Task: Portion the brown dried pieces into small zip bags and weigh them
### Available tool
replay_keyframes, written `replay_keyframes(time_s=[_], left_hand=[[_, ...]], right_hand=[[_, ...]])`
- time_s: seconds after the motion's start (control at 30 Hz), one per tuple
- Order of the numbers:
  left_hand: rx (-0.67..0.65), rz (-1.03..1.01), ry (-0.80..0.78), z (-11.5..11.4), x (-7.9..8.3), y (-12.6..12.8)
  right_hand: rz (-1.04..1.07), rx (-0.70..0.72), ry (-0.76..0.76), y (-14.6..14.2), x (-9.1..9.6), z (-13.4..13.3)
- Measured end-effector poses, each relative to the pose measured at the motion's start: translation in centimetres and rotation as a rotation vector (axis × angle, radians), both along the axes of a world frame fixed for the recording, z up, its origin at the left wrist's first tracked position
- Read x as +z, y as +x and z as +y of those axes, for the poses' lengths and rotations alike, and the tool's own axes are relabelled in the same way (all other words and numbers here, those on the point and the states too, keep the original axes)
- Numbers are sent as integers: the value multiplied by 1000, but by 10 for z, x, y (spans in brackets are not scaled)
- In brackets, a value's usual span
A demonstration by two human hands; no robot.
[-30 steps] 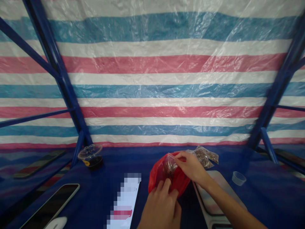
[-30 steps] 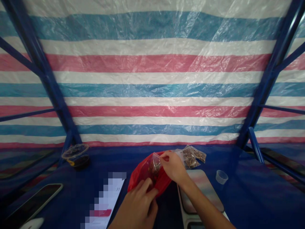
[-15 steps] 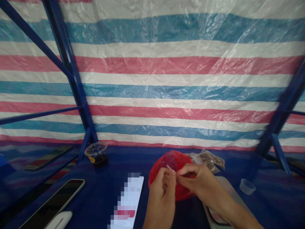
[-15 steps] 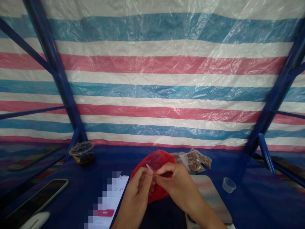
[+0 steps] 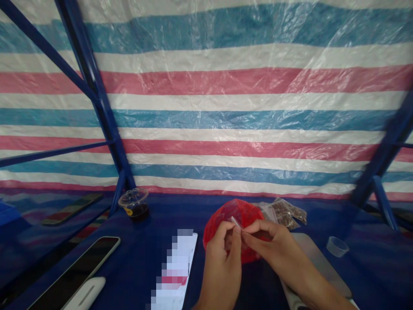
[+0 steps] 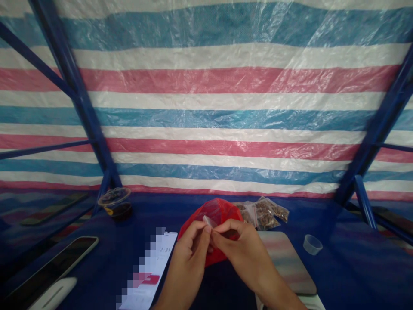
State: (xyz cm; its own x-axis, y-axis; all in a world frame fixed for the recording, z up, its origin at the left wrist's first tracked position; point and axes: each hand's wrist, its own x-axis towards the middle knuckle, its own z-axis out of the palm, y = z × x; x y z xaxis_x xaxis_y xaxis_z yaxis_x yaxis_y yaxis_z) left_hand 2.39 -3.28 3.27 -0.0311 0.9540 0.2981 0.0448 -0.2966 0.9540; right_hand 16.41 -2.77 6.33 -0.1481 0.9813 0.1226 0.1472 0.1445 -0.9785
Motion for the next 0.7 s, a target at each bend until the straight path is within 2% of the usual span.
replay_keyframes(time_s=[0.07, 0.13, 0.27, 0.37, 0.57, 0.63, 0.7], left_hand=[[-2, -3, 3, 1, 0, 0], [4, 18, 11, 2, -1, -1], [-13, 98, 19, 4, -1, 0], [-27, 63, -12, 9, -4, -3], [-43, -134, 6, 20, -7, -7], [-68, -103, 18, 21, -6, -7], [-56, -13, 23, 22, -6, -8]], right_hand=[[99, -10, -53, -1, -2, 1], [160, -94, -70, -2, -4, 3], [166, -272, 40, -4, -7, 9], [196, -226, 23, -5, -10, 11], [443, -138, -318, -6, -15, 18], [489, -72, -396, -7, -16, 21], [525, -52, -386, -9, -16, 23]])
